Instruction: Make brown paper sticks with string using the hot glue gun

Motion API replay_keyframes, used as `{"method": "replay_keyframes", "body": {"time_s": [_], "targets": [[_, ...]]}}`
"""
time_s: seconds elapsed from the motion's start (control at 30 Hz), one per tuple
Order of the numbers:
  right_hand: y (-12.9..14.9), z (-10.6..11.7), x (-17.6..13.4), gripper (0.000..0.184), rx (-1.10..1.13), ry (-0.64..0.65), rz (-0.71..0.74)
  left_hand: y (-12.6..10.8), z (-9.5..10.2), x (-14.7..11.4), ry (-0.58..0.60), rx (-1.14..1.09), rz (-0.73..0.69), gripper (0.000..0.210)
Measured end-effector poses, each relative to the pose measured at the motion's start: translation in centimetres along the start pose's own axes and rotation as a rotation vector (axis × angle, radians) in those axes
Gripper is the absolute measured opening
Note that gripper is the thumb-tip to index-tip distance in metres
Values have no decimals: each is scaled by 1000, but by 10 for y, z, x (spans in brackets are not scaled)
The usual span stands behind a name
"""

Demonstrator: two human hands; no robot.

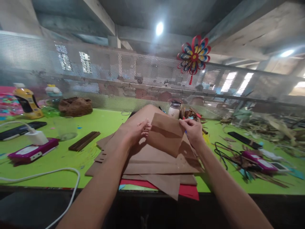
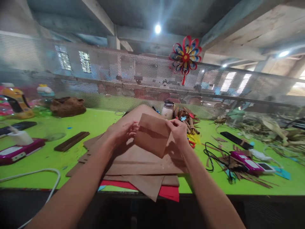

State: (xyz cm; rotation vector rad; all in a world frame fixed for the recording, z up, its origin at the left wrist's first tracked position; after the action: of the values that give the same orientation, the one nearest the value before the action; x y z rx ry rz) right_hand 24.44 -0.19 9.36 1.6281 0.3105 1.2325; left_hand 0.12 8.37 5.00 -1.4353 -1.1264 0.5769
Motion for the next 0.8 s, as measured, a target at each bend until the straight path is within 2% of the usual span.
{"method": "replay_keyframes", "body": {"time_s": [0.1,0.17,0.23,0.3,0.4,0.47,0.57,0.63,0.7,0.8], "targets": [[59,4,-18,24,-245,-207,405,-23,14,1,-210,55,-150,38],[91,-5,-32,20,-385,-186,618,-38,24,-3,-362,104,-286,37],[109,-13,-40,18,-464,-139,713,-45,23,-8,-403,126,-343,34],[116,-13,-43,17,-490,-208,723,-44,10,-11,-331,115,-293,33],[113,-10,-48,16,-481,-365,676,-36,-31,-15,-86,55,-111,39],[108,-16,-56,15,-484,-380,672,-41,-58,-22,16,19,-81,41],[103,-35,-75,12,-473,-294,706,-59,-86,-33,83,37,-144,41],[102,-48,-86,10,-457,-216,719,-68,-99,-39,123,102,-148,42],[102,-58,-95,12,-471,-159,720,-71,-103,-42,130,162,-130,42],[109,-71,-106,11,-519,-82,705,-69,-96,-41,48,163,-99,33]]}}
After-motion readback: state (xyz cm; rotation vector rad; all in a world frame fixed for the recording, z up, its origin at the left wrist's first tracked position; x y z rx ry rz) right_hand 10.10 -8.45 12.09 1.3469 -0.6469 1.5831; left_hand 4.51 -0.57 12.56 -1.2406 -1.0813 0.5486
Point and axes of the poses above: each hand's wrist, its own x-axis towards the middle knuckle, its own z-axis out of the back of the hand, y = z × x, the point moved 7 cm from there along x, towards the middle knuckle, and after that the axes turned 4 degrees about -z, right-handed, at the moved point
